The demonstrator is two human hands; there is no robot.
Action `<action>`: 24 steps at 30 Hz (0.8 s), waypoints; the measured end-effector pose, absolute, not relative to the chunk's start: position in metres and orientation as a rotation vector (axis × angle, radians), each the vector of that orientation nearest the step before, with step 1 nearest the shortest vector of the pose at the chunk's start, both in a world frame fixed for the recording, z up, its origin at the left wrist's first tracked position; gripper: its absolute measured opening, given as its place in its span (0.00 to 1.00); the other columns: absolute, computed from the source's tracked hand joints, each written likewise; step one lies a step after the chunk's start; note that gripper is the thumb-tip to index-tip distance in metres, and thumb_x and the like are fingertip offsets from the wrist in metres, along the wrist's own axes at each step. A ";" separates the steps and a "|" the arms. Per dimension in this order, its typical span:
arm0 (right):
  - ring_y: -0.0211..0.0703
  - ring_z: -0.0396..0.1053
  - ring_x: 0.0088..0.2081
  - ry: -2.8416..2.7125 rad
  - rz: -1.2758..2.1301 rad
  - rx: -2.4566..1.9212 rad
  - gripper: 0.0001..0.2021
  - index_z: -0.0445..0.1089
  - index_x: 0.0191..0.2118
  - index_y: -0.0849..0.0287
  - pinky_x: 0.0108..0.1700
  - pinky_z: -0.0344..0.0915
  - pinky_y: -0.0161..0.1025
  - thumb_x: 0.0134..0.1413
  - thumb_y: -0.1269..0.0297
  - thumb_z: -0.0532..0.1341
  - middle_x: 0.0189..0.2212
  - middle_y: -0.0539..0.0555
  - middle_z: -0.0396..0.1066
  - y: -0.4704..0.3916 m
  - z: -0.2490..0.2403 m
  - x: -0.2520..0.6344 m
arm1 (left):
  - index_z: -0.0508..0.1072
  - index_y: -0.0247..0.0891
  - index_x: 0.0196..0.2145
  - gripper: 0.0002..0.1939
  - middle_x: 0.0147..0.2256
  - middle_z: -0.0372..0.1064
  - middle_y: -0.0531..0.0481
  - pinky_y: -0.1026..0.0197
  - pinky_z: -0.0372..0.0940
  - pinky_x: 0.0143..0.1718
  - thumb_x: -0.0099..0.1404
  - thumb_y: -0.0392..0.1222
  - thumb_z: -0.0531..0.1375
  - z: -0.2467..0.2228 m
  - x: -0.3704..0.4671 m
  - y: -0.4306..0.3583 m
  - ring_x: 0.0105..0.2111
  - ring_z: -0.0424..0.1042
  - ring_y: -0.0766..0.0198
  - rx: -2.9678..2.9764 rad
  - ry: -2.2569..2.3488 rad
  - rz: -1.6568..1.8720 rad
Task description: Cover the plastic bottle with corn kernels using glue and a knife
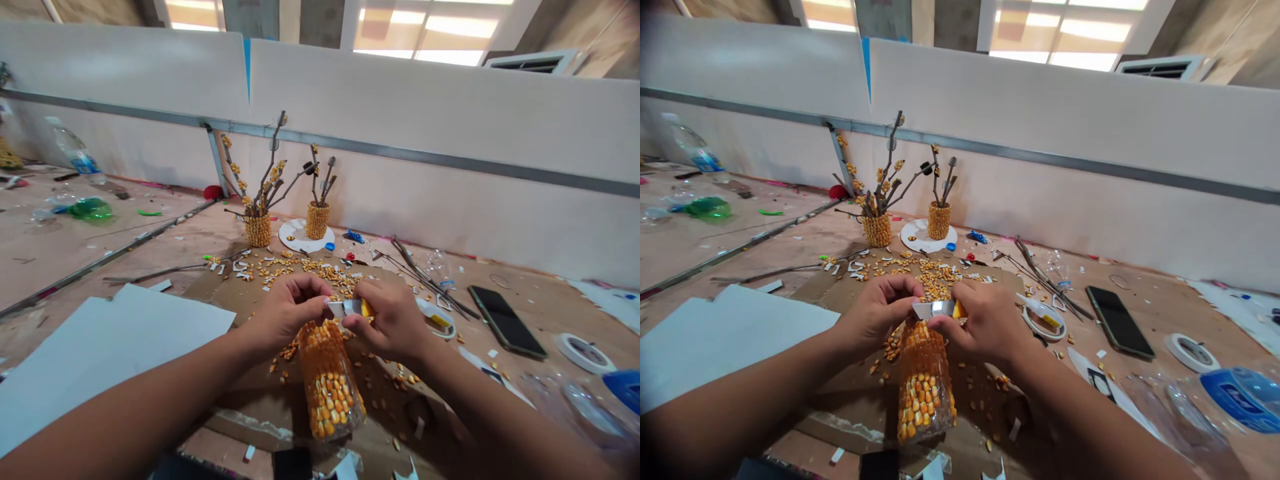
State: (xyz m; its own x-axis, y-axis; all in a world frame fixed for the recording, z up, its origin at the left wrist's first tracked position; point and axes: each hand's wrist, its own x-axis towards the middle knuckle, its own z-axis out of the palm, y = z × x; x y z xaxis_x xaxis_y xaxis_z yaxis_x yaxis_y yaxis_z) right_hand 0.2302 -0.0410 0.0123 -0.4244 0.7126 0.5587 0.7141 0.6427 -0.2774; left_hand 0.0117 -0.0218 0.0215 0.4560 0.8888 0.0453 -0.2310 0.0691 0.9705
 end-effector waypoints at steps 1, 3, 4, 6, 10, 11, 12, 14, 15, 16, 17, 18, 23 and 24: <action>0.40 0.56 0.26 -2.216 0.007 -1.112 0.32 0.60 0.28 0.55 0.31 0.46 0.40 0.71 0.31 0.46 0.23 0.50 0.62 -0.041 0.012 0.230 | 0.76 0.36 0.29 0.17 0.24 0.72 0.54 0.65 0.60 0.27 0.51 0.47 0.77 0.022 0.012 -0.022 0.23 0.66 0.70 1.215 0.699 0.950; 0.40 0.56 0.26 -2.225 0.025 -1.128 0.33 0.60 0.28 0.55 0.31 0.46 0.40 0.71 0.31 0.46 0.23 0.50 0.62 -0.040 0.012 0.229 | 0.75 0.36 0.29 0.18 0.24 0.71 0.54 0.65 0.59 0.27 0.51 0.48 0.77 0.023 0.012 -0.022 0.23 0.65 0.70 1.221 0.709 0.948; 0.40 0.57 0.26 -2.228 0.033 -1.137 0.33 0.61 0.28 0.55 0.31 0.46 0.40 0.71 0.31 0.45 0.23 0.50 0.62 -0.039 0.012 0.229 | 0.75 0.36 0.29 0.18 0.24 0.71 0.54 0.65 0.59 0.27 0.51 0.49 0.77 0.023 0.012 -0.022 0.23 0.65 0.70 1.227 0.711 0.951; 0.41 0.57 0.26 -2.228 0.039 -1.158 0.33 0.62 0.29 0.55 0.32 0.46 0.40 0.71 0.30 0.46 0.23 0.51 0.63 -0.039 0.011 0.229 | 0.75 0.36 0.28 0.19 0.24 0.70 0.55 0.65 0.58 0.27 0.51 0.49 0.77 0.024 0.012 -0.022 0.23 0.64 0.70 1.245 0.712 0.960; 0.41 0.58 0.26 -2.245 0.046 -1.171 0.33 0.62 0.29 0.55 0.31 0.46 0.40 0.71 0.31 0.46 0.23 0.51 0.63 -0.041 0.009 0.228 | 0.75 0.36 0.28 0.17 0.23 0.69 0.55 0.65 0.57 0.26 0.51 0.48 0.76 0.026 0.012 -0.022 0.22 0.62 0.70 1.300 0.707 0.955; 0.41 0.57 0.25 -2.248 0.046 -1.169 0.33 0.62 0.29 0.55 0.31 0.46 0.40 0.71 0.30 0.45 0.23 0.51 0.63 -0.042 0.009 0.228 | 0.75 0.36 0.27 0.16 0.23 0.68 0.55 0.65 0.56 0.26 0.51 0.47 0.76 0.027 0.011 -0.022 0.23 0.62 0.70 1.312 0.705 0.951; 0.41 0.57 0.25 -2.252 0.045 -1.167 0.33 0.62 0.29 0.55 0.31 0.46 0.40 0.71 0.30 0.45 0.23 0.51 0.63 -0.043 0.008 0.227 | 0.75 0.36 0.27 0.16 0.24 0.68 0.55 0.65 0.56 0.26 0.51 0.47 0.75 0.027 0.011 -0.023 0.23 0.61 0.70 1.321 0.703 0.946; 0.41 0.58 0.26 -2.243 0.043 -1.179 0.34 0.63 0.30 0.55 0.32 0.47 0.41 0.70 0.29 0.45 0.24 0.52 0.64 -0.043 0.007 0.227 | 0.75 0.36 0.27 0.15 0.24 0.67 0.55 0.64 0.55 0.26 0.51 0.47 0.74 0.026 0.010 -0.024 0.23 0.60 0.70 1.320 0.694 0.936; 0.42 0.59 0.26 -2.213 0.046 -1.210 0.34 0.63 0.30 0.55 0.32 0.47 0.41 0.69 0.29 0.45 0.24 0.52 0.65 -0.042 0.007 0.227 | 0.75 0.36 0.27 0.15 0.24 0.67 0.55 0.64 0.55 0.27 0.52 0.47 0.74 0.026 0.009 -0.025 0.23 0.60 0.70 1.316 0.686 0.927; 0.42 0.58 0.26 -2.159 0.051 -1.261 0.34 0.63 0.29 0.55 0.32 0.47 0.41 0.69 0.28 0.45 0.23 0.52 0.65 -0.040 0.007 0.228 | 0.75 0.37 0.28 0.15 0.24 0.67 0.55 0.63 0.55 0.27 0.52 0.48 0.74 0.025 0.008 -0.025 0.23 0.60 0.70 1.313 0.680 0.920; 0.42 0.58 0.25 -2.084 0.057 -1.325 0.35 0.62 0.28 0.54 0.31 0.47 0.41 0.69 0.28 0.44 0.22 0.52 0.64 -0.037 0.008 0.230 | 0.75 0.37 0.28 0.15 0.24 0.67 0.55 0.63 0.55 0.27 0.52 0.48 0.74 0.024 0.008 -0.026 0.23 0.60 0.69 1.311 0.675 0.917; 0.41 0.56 0.25 -1.997 0.063 -1.388 0.35 0.60 0.26 0.54 0.31 0.46 0.42 0.68 0.27 0.44 0.21 0.51 0.62 -0.034 0.010 0.232 | 0.75 0.37 0.28 0.15 0.24 0.68 0.55 0.63 0.55 0.27 0.52 0.48 0.74 0.023 0.007 -0.026 0.24 0.60 0.69 1.310 0.672 0.913; 0.39 0.53 0.24 -1.779 0.308 -1.344 0.31 0.58 0.26 0.53 0.29 0.48 0.40 0.67 0.30 0.52 0.19 0.46 0.56 -0.027 0.024 0.238 | 0.74 0.37 0.29 0.15 0.24 0.68 0.54 0.63 0.57 0.28 0.53 0.48 0.73 0.023 0.007 -0.022 0.24 0.62 0.69 1.328 0.706 0.907; 0.39 0.53 0.24 -1.792 0.420 -1.287 0.29 0.62 0.27 0.54 0.28 0.50 0.39 0.67 0.32 0.56 0.20 0.46 0.56 -0.030 0.027 0.236 | 0.75 0.37 0.29 0.15 0.24 0.68 0.55 0.63 0.58 0.28 0.54 0.48 0.73 0.023 0.008 -0.021 0.24 0.62 0.69 1.356 0.725 0.905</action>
